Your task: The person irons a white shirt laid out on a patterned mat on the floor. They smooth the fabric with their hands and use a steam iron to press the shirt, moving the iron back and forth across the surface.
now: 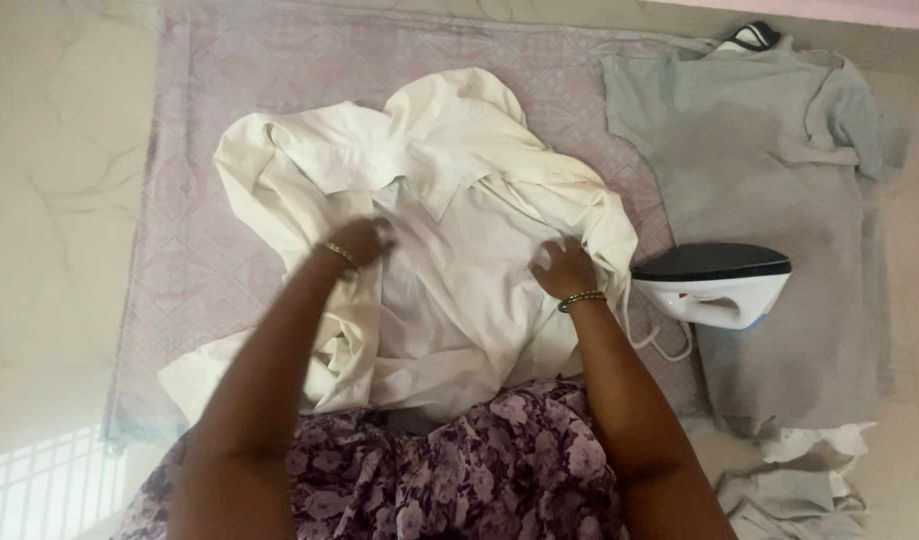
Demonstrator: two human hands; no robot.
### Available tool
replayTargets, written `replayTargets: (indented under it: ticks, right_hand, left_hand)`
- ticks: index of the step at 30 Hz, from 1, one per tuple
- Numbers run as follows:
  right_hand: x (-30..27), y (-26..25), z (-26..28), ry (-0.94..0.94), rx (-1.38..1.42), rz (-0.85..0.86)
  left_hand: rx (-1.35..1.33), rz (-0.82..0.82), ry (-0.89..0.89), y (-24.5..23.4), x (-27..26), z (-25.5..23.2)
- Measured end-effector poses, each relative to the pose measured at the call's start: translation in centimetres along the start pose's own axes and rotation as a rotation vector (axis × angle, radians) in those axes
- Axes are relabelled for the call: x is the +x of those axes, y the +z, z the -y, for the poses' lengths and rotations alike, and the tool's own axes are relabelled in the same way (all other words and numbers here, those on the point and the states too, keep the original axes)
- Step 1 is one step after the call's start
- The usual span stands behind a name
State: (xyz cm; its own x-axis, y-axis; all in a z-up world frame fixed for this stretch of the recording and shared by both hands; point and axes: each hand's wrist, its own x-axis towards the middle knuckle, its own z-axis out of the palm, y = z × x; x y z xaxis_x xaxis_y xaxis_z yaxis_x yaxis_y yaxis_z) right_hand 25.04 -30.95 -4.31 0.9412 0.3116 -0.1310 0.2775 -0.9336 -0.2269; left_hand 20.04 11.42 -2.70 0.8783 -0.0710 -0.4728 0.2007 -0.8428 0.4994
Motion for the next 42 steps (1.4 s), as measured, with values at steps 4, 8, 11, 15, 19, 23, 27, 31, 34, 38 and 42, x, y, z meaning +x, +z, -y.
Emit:
replayTargets:
  ticks: [4,8,11,15,19,23,27,31,34,38,42]
  right_hand:
    - [-0.4,0.2,-0.1,0.008,0.007,-0.037]
    - [-0.5,-0.5,0.6,0.044,0.023,-0.016]
    - [-0.7,-1.1,1.4,0.039,0.012,-0.046]
    - [-0.3,-2.2,2.1,0.051,0.021,0.003]
    - [-0.4,-3.2,2.7,0.045,0.074,-0.019]
    - [-0.4,-4.0,2.7,0.058,0.161,-0.001]
    - [-0.2,-4.2,3.5,0.073,0.170,0.136]
    - [-0.6,-4.1,5.1,-0.178,0.224,0.268]
    - [-1.3,-3.5,6.0,-0.232,0.177,0.324]
    - [-0.4,-2.7,5.6,-0.182,-0.011,0.360]
    - [0.0,-2.2,3.7,-0.234,0.019,0.169]
  left_hand:
    - [0.165,-0.040,0.034,4.0,-2.9,-4.4]
    - [0.128,-0.216,-0.125,0.7,-2.6,-6.9]
    - [0.124,-0.324,-0.188,-2.3,-0.8,-8.8]
    - [0.183,-0.259,-0.226,-3.9,4.4,-9.9]
    - [0.238,-0.306,-0.218,-2.8,11.0,-7.7]
    - [0.153,-0.398,-0.158,-4.4,16.6,-4.9]
    - [0.125,-0.371,-0.041,-12.6,20.4,-6.5]
    - [-0.421,-0.627,0.134,-20.0,18.9,-11.6]
    - [-0.273,-0.492,0.157,-21.8,15.7,-14.4]
    - [0.010,-0.403,0.149,-19.2,11.7,-14.3]
    - [0.099,-0.229,0.201,-12.9,6.6,-10.6]
